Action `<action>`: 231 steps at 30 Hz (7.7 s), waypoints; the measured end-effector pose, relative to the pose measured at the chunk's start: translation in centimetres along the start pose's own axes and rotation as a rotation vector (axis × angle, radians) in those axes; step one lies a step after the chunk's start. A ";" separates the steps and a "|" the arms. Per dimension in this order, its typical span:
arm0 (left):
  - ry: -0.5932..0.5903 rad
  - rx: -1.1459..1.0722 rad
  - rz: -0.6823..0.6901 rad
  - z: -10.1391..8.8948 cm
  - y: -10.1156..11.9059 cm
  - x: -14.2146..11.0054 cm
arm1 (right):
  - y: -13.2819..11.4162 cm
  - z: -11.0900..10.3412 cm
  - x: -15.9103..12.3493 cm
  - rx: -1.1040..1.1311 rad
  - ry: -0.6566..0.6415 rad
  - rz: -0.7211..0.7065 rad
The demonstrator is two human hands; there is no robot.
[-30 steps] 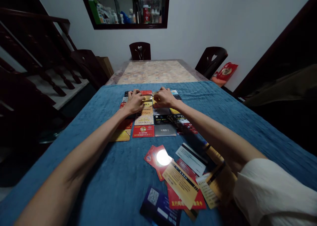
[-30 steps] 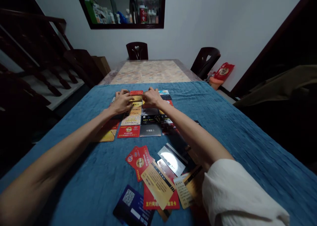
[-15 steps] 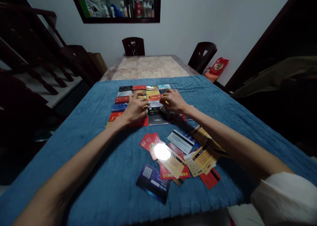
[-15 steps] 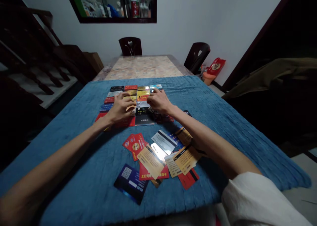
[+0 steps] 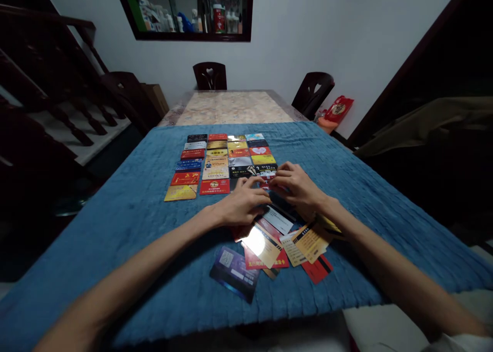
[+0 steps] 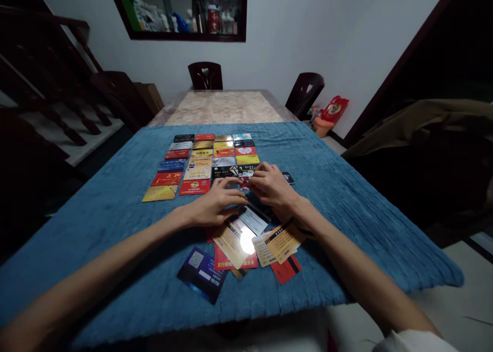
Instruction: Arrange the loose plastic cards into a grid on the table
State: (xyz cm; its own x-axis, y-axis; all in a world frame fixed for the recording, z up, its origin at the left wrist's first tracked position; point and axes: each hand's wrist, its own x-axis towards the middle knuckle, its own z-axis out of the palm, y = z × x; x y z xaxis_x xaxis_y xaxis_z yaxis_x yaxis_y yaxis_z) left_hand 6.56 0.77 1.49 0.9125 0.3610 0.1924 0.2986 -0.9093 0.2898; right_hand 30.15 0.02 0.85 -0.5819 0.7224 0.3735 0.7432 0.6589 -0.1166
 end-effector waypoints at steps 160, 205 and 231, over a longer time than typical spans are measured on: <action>0.482 -0.118 -0.349 -0.3 -2.1 -0.5 | -3.2 3.1 -1.7 -0.279 0.375 0.056; 0.369 0.283 -0.415 -8.7 -13.8 -7.5 | 0.0 5.1 16.9 0.050 0.177 -0.150; 0.320 0.114 -0.728 -10.5 -26.8 -8.1 | 2.1 12.6 29.4 0.013 -0.097 0.138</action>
State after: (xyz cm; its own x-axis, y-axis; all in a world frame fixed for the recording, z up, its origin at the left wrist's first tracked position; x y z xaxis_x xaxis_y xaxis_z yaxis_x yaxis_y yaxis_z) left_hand -11.73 24.36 2.00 0.3582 0.8977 0.2566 0.8306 -0.4319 0.3516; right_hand 10.47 25.28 0.00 -0.5044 0.8226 0.2627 0.8141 0.5544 -0.1729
